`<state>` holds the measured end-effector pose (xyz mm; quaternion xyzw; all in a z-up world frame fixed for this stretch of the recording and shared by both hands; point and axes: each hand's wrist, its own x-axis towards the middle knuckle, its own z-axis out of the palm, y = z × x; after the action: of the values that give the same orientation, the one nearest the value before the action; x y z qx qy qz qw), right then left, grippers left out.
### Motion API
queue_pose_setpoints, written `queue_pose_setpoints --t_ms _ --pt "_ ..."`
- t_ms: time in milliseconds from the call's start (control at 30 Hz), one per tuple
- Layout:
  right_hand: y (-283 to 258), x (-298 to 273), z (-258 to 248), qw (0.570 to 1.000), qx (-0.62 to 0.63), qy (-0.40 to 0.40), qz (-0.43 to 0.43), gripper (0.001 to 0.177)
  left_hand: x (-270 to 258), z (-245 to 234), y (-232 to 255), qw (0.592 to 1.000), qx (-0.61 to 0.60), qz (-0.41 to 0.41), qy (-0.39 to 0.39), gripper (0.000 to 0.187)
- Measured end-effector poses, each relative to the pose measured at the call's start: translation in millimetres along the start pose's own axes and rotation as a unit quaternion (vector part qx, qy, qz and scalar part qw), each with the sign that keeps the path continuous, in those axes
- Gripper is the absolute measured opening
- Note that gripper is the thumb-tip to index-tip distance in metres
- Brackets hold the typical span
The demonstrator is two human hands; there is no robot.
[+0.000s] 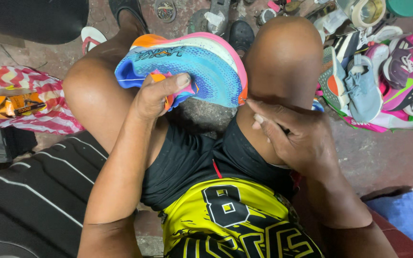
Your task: The person is sewing a colorful running shoe using a needle and thread. They repeatedly insert the needle into the shoe's sole and pull the thread through to stitch the sole to the upper part of the shoe.
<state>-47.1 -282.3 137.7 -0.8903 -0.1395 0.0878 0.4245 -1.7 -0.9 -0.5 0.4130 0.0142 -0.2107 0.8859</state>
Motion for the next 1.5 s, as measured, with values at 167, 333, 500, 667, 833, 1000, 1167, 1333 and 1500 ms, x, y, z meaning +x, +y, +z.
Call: queue_pose_setpoints --t_ms 167,333,500,667,833,1000,1167,1333,1500 --pt "2.8 7.7 -11.6 0.998 -0.055 -0.007 -0.026 0.035 -6.9 7.3 -4.1 1.000 0.019 0.007 0.016 0.035" --pt "8.5 13.6 -24.7 0.994 -0.096 -0.032 -0.038 0.030 -22.3 18.8 -5.6 0.996 0.085 0.013 0.020 0.032" --pt "16.1 19.3 -34.6 0.991 -0.116 -0.044 -0.049 0.029 -21.7 29.5 -7.2 0.998 0.058 -0.002 0.004 0.043" --pt "19.3 24.0 -41.1 0.989 -0.123 -0.068 -0.052 0.030 -16.2 34.1 -4.4 1.000 0.005 -0.003 -0.002 0.054" --pt "20.8 28.5 -45.0 0.982 -0.150 -0.078 -0.085 0.027 -13.1 33.0 -5.4 0.998 -0.057 -0.027 -0.001 0.052" --pt "16.2 32.7 -47.6 0.979 -0.152 -0.084 -0.107 0.025 -10.1 30.1 -9.0 0.994 -0.100 -0.034 -0.020 0.051" --pt "6.8 34.3 -49.4 0.972 -0.186 -0.095 -0.111 0.024 -8.9 29.2 -10.2 0.992 -0.118 -0.038 -0.035 0.051" --pt "-1.2 33.0 -50.2 0.950 -0.279 -0.127 -0.061 0.023 -8.9 31.3 -14.1 0.993 -0.111 -0.033 -0.033 0.048" --pt "-4.4 42.1 -52.5 0.962 -0.220 -0.127 -0.095 0.024 -6.6 29.2 -15.1 0.993 -0.105 -0.041 -0.034 0.044"
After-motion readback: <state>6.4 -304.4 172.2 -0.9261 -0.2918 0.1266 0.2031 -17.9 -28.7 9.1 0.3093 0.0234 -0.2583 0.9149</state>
